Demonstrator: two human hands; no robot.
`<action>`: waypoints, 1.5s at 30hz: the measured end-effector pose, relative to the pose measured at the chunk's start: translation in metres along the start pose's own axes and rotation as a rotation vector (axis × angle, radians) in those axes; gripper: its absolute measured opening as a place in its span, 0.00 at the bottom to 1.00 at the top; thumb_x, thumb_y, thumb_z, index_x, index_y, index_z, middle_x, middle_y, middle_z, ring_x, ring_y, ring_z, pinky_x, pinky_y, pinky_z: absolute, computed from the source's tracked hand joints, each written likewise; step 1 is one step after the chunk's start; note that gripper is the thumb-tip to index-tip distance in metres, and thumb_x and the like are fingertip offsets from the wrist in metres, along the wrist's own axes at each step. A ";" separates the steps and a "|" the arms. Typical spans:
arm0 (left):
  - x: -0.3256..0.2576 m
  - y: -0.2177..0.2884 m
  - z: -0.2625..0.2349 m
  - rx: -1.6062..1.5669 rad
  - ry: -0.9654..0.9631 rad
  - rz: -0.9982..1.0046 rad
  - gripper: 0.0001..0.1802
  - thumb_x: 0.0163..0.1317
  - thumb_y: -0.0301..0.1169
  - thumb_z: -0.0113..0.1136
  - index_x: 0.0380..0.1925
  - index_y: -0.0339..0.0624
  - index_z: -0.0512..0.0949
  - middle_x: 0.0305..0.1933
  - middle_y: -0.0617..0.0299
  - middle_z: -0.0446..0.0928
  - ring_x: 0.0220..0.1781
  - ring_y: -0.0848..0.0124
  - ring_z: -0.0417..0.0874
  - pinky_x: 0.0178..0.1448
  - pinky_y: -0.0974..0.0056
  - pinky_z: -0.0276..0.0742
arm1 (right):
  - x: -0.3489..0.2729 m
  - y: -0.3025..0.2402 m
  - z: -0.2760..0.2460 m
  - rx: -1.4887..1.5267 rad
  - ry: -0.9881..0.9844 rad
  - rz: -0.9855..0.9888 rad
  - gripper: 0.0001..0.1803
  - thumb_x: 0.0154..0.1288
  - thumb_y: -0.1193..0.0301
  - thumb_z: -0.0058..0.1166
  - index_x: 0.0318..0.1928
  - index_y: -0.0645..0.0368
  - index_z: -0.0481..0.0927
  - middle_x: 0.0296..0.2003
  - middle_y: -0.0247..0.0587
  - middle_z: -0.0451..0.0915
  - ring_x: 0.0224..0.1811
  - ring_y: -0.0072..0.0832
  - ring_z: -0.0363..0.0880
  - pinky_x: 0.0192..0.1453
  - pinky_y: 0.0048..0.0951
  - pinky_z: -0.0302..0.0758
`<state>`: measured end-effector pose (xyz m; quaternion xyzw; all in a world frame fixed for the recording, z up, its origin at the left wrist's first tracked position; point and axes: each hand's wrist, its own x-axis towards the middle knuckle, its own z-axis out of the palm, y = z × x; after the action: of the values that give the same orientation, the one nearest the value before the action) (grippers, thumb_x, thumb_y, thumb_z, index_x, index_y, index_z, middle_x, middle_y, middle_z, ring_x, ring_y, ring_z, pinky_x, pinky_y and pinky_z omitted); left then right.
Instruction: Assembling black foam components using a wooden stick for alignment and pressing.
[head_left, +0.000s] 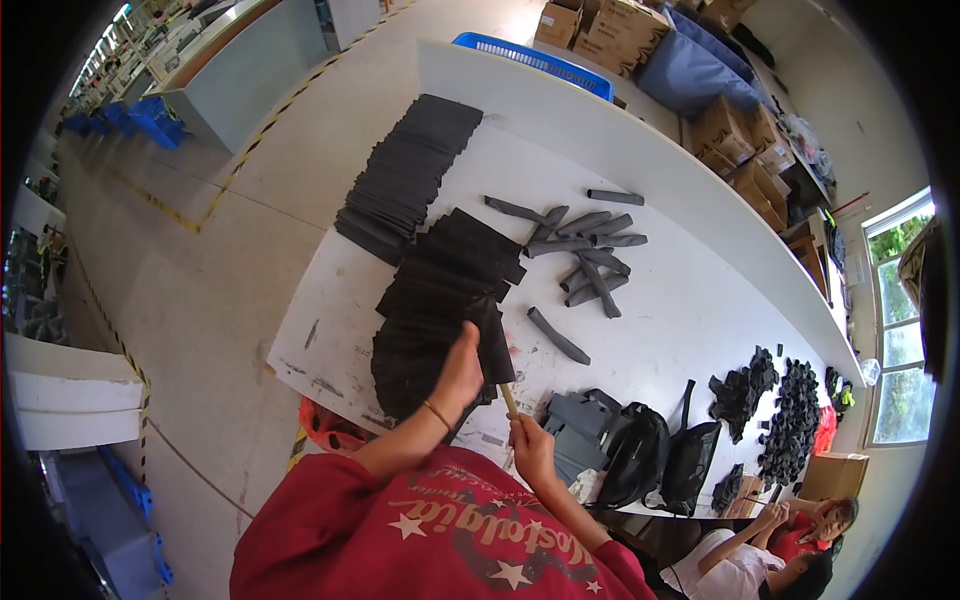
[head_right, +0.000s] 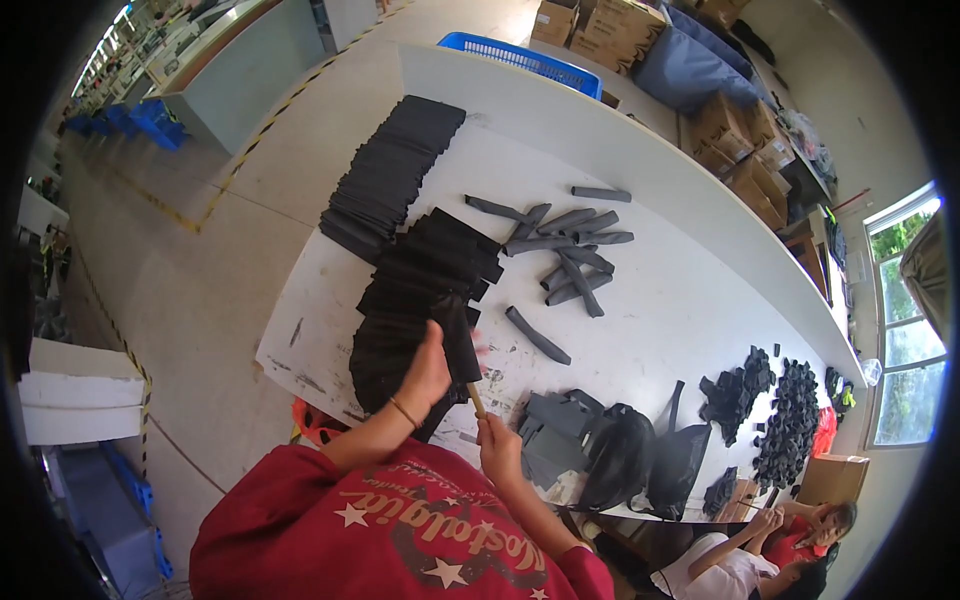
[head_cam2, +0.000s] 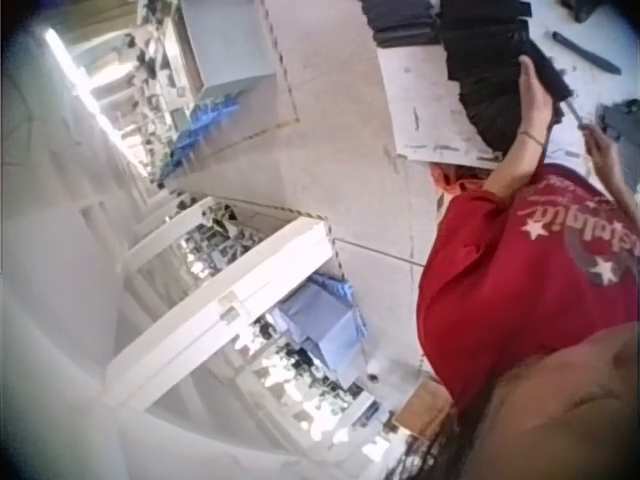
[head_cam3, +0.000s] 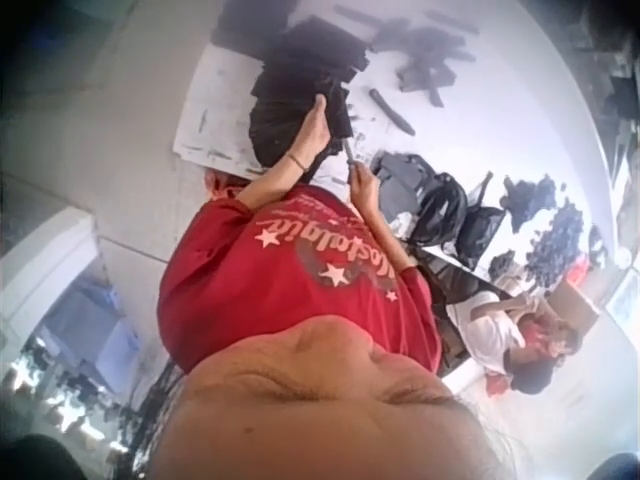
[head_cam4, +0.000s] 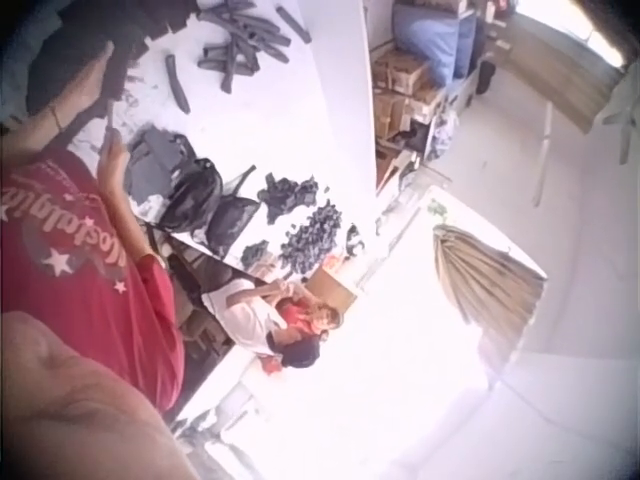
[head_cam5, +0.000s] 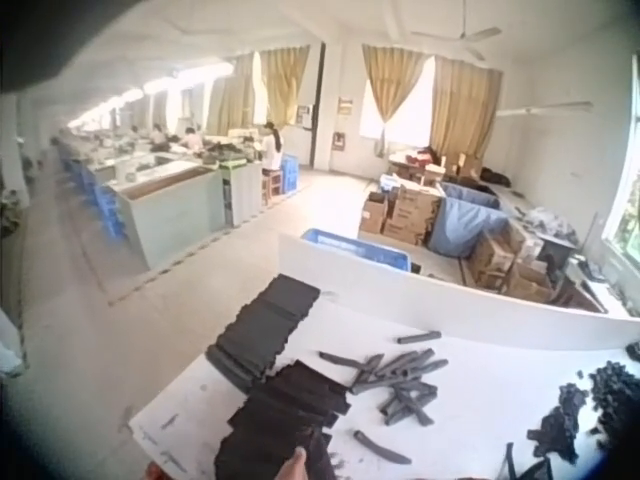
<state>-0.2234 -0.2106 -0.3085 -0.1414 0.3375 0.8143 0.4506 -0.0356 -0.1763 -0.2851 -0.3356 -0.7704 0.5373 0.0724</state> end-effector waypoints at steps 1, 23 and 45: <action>-0.015 0.001 0.013 0.094 -0.025 -0.036 0.31 0.66 0.58 0.46 0.43 0.38 0.75 0.31 0.55 0.79 0.29 0.64 0.81 0.33 0.56 0.78 | 0.001 0.000 0.001 0.002 0.006 -0.005 0.10 0.69 0.73 0.47 0.44 0.65 0.79 0.17 0.36 0.71 0.19 0.19 0.69 0.24 0.26 0.67; 0.033 0.049 0.024 0.149 0.019 0.138 0.22 0.68 0.51 0.51 0.35 0.42 0.76 0.10 0.73 0.57 0.05 0.80 0.55 0.09 0.71 0.50 | -0.049 -0.001 -0.017 -0.031 -0.113 0.092 0.07 0.68 0.70 0.50 0.39 0.59 0.79 0.18 0.45 0.74 0.20 0.34 0.77 0.26 0.33 0.71; 0.053 0.039 0.018 -0.012 0.005 0.119 0.14 0.69 0.42 0.51 0.35 0.43 0.73 0.12 0.72 0.59 0.07 0.81 0.53 0.11 0.72 0.47 | -0.086 -0.012 -0.057 0.054 -0.193 0.295 0.11 0.71 0.70 0.47 0.37 0.65 0.78 0.18 0.30 0.72 0.21 0.16 0.68 0.25 0.22 0.65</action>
<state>-0.2831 -0.1788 -0.3068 -0.1259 0.3415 0.8414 0.3994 0.0518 -0.1859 -0.2295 -0.3899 -0.7014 0.5923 -0.0726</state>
